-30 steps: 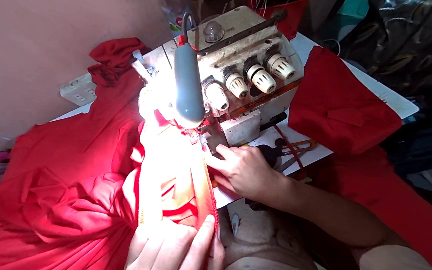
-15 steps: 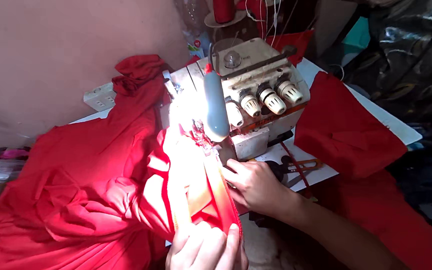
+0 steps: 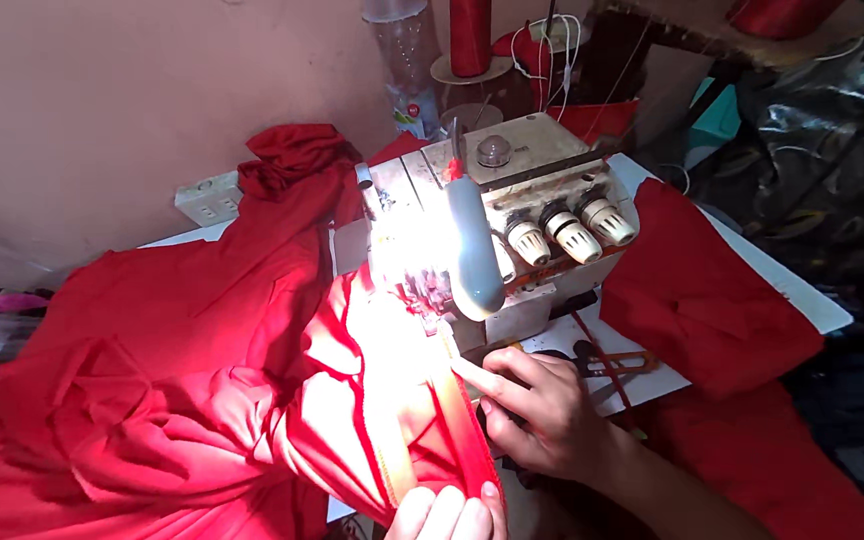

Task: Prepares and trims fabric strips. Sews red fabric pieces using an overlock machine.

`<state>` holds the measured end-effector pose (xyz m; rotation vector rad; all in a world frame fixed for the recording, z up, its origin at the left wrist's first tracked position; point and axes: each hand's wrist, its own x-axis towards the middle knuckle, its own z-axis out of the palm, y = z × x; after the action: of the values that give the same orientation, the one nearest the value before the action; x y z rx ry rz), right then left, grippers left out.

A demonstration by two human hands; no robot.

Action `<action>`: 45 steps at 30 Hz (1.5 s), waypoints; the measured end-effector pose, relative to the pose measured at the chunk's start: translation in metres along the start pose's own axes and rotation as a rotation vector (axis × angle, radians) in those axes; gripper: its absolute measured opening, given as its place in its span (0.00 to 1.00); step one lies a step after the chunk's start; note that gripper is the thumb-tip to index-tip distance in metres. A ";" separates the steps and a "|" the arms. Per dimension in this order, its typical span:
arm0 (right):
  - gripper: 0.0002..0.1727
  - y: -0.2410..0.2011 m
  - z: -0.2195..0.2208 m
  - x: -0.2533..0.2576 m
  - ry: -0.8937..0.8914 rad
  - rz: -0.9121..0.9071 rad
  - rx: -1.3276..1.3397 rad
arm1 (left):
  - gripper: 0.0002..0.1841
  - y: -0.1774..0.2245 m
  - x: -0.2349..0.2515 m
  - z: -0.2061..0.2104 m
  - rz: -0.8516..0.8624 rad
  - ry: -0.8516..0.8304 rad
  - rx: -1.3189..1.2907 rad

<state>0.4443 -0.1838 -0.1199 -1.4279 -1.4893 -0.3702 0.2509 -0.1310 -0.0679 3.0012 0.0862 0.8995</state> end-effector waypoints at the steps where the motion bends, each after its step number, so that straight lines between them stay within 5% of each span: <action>1: 0.21 0.000 0.000 0.001 -0.004 0.002 -0.004 | 0.10 0.000 0.000 0.002 -0.001 0.002 0.013; 12: 0.21 0.000 0.003 0.009 0.009 0.037 -0.002 | 0.09 -0.023 0.035 0.031 -0.166 0.244 0.237; 25: 0.21 -0.015 -0.008 0.006 -0.017 0.087 -0.029 | 0.09 -0.096 0.067 0.025 -0.385 0.133 -0.056; 32: 0.14 -0.042 0.006 0.008 0.019 0.197 0.146 | 0.10 -0.050 0.014 0.017 -0.504 0.450 -0.010; 37: 0.13 -0.054 0.027 0.003 0.031 0.409 0.316 | 0.07 -0.005 -0.014 0.046 -0.424 0.431 -0.143; 41: 0.10 -0.034 0.018 0.006 0.118 0.497 -0.071 | 0.14 -0.002 -0.018 0.054 -0.337 0.287 -0.159; 45: 0.11 -0.029 0.012 0.009 0.150 0.520 -0.178 | 0.14 -0.012 -0.008 0.031 -0.313 0.371 -0.053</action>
<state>0.4149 -0.1771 -0.1067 -1.8210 -0.9358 -0.2800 0.2603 -0.1197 -0.0985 2.6267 0.5067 1.3688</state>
